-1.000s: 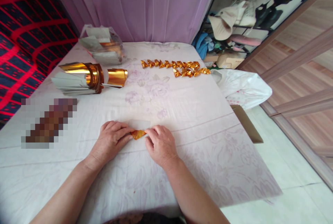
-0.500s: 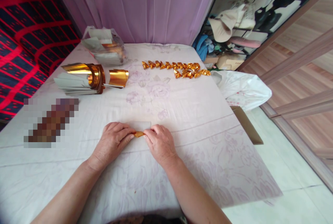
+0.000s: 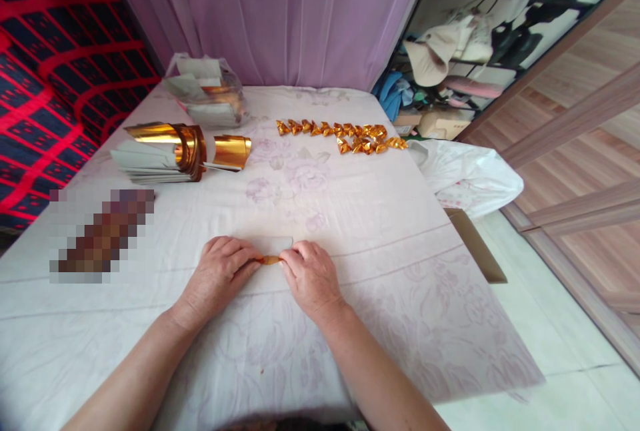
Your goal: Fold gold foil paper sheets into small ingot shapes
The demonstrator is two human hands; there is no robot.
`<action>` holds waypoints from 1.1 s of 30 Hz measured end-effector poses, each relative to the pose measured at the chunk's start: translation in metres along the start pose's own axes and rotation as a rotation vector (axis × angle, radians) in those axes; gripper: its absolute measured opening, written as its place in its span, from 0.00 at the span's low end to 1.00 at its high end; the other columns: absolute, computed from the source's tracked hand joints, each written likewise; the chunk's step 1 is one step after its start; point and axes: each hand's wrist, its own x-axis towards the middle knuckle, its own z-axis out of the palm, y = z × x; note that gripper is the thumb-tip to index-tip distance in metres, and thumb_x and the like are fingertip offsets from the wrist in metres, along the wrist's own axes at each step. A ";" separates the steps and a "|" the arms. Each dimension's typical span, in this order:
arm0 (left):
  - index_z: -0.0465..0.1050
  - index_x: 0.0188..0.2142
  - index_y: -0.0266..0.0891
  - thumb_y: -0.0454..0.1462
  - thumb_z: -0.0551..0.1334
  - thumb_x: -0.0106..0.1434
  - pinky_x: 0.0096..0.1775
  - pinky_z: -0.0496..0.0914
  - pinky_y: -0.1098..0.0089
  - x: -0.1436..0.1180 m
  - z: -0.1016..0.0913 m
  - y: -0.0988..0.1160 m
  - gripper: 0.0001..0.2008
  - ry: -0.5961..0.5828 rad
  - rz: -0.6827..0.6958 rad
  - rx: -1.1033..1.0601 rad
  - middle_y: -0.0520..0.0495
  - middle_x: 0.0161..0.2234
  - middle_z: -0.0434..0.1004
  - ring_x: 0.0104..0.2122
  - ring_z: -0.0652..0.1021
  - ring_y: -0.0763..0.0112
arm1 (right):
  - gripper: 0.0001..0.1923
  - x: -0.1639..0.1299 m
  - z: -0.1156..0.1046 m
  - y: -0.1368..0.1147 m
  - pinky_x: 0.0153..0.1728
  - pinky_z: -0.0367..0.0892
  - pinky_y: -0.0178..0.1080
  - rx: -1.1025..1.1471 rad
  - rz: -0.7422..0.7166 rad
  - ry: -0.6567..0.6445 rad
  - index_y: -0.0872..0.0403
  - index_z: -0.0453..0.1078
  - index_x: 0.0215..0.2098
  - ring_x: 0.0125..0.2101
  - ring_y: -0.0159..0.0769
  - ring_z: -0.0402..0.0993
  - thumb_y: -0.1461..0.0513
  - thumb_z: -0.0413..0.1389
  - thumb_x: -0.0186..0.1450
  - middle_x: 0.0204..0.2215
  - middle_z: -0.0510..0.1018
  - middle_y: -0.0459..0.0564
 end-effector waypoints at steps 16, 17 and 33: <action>0.77 0.35 0.44 0.40 0.57 0.69 0.46 0.61 0.55 0.006 0.000 0.011 0.10 -0.051 -0.184 0.055 0.48 0.35 0.77 0.39 0.73 0.60 | 0.08 0.009 0.003 0.001 0.36 0.60 0.38 0.085 0.106 -0.002 0.51 0.70 0.32 0.32 0.36 0.71 0.63 0.52 0.69 0.28 0.76 0.46; 0.77 0.35 0.44 0.41 0.57 0.69 0.45 0.61 0.56 0.006 0.000 0.012 0.10 -0.053 -0.201 0.060 0.48 0.36 0.76 0.40 0.73 0.59 | 0.08 0.009 0.003 0.001 0.35 0.60 0.38 0.082 0.111 0.004 0.51 0.70 0.31 0.32 0.36 0.71 0.63 0.52 0.69 0.28 0.77 0.46; 0.73 0.30 0.40 0.42 0.57 0.68 0.44 0.65 0.55 0.009 0.002 0.018 0.12 -0.030 -0.282 0.102 0.43 0.39 0.74 0.42 0.72 0.56 | 0.08 0.011 0.007 -0.002 0.34 0.59 0.38 0.030 0.146 0.035 0.51 0.71 0.31 0.32 0.37 0.71 0.63 0.54 0.68 0.28 0.77 0.46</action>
